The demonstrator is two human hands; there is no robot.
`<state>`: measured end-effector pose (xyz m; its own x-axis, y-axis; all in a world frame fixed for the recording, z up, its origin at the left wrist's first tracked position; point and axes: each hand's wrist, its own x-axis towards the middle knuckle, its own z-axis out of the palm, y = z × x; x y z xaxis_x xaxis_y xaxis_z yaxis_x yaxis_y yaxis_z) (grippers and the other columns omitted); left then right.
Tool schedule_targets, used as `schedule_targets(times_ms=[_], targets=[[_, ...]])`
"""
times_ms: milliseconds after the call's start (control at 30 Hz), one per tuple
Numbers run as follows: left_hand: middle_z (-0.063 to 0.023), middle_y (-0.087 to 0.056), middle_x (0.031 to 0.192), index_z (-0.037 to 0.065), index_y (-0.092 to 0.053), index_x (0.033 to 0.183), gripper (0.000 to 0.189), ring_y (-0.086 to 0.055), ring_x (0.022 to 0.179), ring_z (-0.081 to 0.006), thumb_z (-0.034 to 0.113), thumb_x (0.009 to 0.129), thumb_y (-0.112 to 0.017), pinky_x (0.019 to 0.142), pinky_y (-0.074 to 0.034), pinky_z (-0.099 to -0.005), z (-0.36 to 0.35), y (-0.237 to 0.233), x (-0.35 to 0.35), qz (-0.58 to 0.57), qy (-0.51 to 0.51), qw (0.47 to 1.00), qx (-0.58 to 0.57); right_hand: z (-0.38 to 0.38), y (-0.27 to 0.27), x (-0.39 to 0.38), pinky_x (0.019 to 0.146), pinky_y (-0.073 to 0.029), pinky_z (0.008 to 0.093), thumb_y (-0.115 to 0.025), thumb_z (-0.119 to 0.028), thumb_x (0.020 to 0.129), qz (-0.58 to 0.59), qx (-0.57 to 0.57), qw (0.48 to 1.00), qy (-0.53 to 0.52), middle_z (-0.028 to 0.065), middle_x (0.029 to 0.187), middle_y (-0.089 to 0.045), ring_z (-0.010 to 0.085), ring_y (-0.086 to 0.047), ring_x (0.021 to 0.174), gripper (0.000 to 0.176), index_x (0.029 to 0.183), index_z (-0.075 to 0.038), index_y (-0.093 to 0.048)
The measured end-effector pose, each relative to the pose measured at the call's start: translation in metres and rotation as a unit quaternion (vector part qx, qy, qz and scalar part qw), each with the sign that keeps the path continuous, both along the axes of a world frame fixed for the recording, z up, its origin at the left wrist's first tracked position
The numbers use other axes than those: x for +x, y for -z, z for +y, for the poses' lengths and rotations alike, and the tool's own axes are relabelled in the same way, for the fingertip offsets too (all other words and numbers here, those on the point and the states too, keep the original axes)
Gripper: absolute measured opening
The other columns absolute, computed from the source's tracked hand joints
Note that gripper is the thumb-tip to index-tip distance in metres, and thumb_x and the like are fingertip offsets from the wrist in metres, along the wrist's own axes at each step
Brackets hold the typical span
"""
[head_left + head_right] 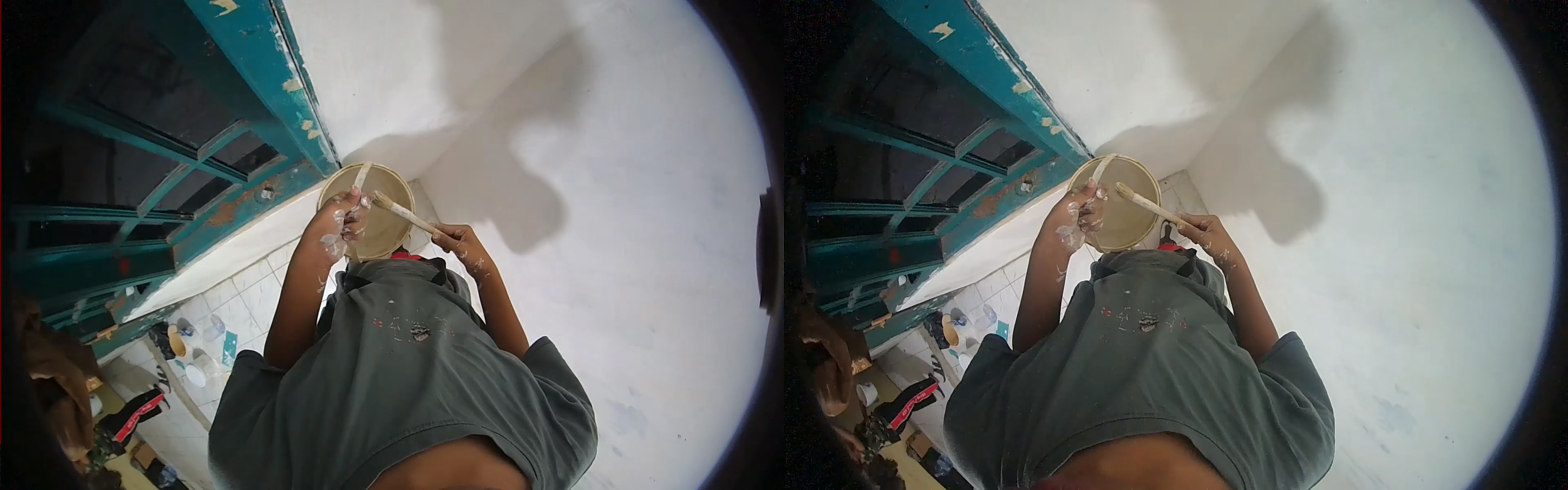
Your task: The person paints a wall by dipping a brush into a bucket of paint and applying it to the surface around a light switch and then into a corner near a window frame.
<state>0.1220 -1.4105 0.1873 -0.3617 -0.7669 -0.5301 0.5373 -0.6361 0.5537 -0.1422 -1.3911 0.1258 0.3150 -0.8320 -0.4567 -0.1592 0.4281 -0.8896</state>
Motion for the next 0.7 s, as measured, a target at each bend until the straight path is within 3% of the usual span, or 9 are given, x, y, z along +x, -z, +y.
schedule_targets(times_ms=[100, 167, 300, 400, 433, 533, 567, 667, 700], targets=[[0.0059, -0.028, 0.051, 0.008, -0.05, 0.077, 0.031, -0.023, 0.041, -0.0053, 0.037, 0.087, -0.044, 0.039, -0.018, -0.0206, -0.003, 0.0, 0.005, 0.009, 0.014, 1.0, -0.026, 0.001, 0.002, -0.009, 0.057, -0.031, 0.0217, -0.059, -0.026, 0.079, -0.034, 0.021, 0.999, 0.001, -0.0031, 0.067, -0.05, 0.0079, -0.038, 0.06, 0.035, 0.104, -0.002, -0.059], [0.0063, -0.028, 0.051, 0.009, -0.049, 0.076, 0.031, -0.023, 0.04, -0.0052, 0.037, 0.087, -0.045, 0.039, -0.018, -0.0203, -0.002, -0.005, 0.006, -0.024, -0.002, 1.0, -0.008, 0.001, -0.003, -0.013, 0.055, -0.028, 0.0216, -0.057, -0.026, 0.08, -0.209, 0.084, 0.972, 0.063, -0.0026, 0.065, -0.045, 0.0076, -0.034, 0.058, 0.027, 0.088, -0.001, -0.06], [0.0062, -0.029, 0.051, 0.009, -0.049, 0.076, 0.031, -0.023, 0.04, -0.0049, 0.038, 0.086, -0.047, 0.038, -0.018, -0.0203, 0.001, 0.002, 0.008, 0.001, 0.002, 1.0, -0.017, -0.007, 0.0, -0.025, 0.051, -0.026, 0.022, -0.055, -0.025, 0.081, -0.339, 0.11, 0.933, 0.053, -0.0023, 0.061, -0.04, 0.0069, -0.031, 0.054, 0.025, 0.066, -0.007, -0.048], [0.0079, -0.024, 0.051, 0.011, -0.046, 0.078, 0.026, -0.021, 0.039, -0.0039, 0.034, 0.088, -0.045, 0.038, -0.017, -0.0192, 0.004, 0.0, 0.004, 0.004, -0.005, 1.0, -0.012, -0.01, 0.001, -0.027, 0.051, -0.026, 0.0217, -0.055, -0.025, 0.082, -0.352, 0.087, 0.932, 0.003, -0.003, 0.058, -0.038, 0.0065, -0.03, 0.051, 0.025, 0.066, -0.007, -0.049], [0.0059, -0.029, 0.051, 0.009, -0.048, 0.076, 0.03, -0.023, 0.04, -0.0049, 0.038, 0.086, -0.046, 0.038, -0.017, -0.0199, 0.005, 0.0, 0.003, 0.003, -0.01, 1.0, -0.012, -0.011, -0.001, -0.027, 0.051, -0.026, 0.0217, -0.055, -0.025, 0.082, -0.353, 0.084, 0.932, -0.002, -0.003, 0.058, -0.038, 0.0065, -0.03, 0.051, 0.025, 0.066, -0.007, -0.049], [0.006, -0.029, 0.051, 0.01, -0.048, 0.077, 0.03, -0.023, 0.04, -0.0047, 0.038, 0.086, -0.046, 0.038, -0.018, -0.0199, 0.007, 0.003, 0.004, 0.013, -0.011, 1.0, -0.019, -0.018, -0.018, -0.022, 0.05, -0.028, 0.0203, -0.055, -0.023, 0.082, -0.337, 0.105, 0.935, -0.041, -0.0028, 0.059, -0.04, 0.0048, -0.032, 0.051, 0.02, 0.078, -0.003, -0.052], [0.0063, -0.03, 0.052, 0.01, -0.048, 0.078, 0.03, -0.023, 0.04, -0.0043, 0.038, 0.086, -0.046, 0.038, -0.018, -0.0195, 0.009, 0.006, 0.005, 0.007, -0.015, 1.0, -0.021, -0.023, -0.017, -0.021, 0.044, -0.028, 0.0178, -0.054, -0.021, 0.082, -0.355, 0.145, 0.922, -0.049, -0.0029, 0.064, -0.042, 0.0031, -0.032, 0.049, 0.019, 0.086, -0.002, -0.051], [0.0066, -0.029, 0.053, 0.01, -0.048, 0.079, 0.029, -0.023, 0.04, -0.0041, 0.038, 0.087, -0.045, 0.038, -0.018, -0.0192, 0.016, 0.007, 0.007, -0.019, -0.045, 0.999, -0.025, -0.04, -0.02, -0.017, 0.037, -0.024, 0.0151, -0.053, -0.02, 0.083, -0.32, 0.146, 0.935, -0.05, -0.0033, 0.068, -0.042, 0.0016, -0.03, 0.045, 0.019, 0.09, -0.003, -0.049], [0.0072, -0.028, 0.052, 0.01, -0.048, 0.079, 0.029, -0.023, 0.04, -0.004, 0.037, 0.087, -0.045, 0.039, -0.018, -0.0189, 0.018, 0.007, 0.008, -0.022, -0.051, 0.998, -0.019, -0.047, -0.016, -0.014, 0.033, -0.018, 0.0133, -0.048, -0.012, 0.081, -0.306, 0.161, 0.938, -0.013, -0.0052, 0.067, -0.039, 0.0001, -0.026, 0.043, 0.009, 0.086, -0.005, -0.046]])
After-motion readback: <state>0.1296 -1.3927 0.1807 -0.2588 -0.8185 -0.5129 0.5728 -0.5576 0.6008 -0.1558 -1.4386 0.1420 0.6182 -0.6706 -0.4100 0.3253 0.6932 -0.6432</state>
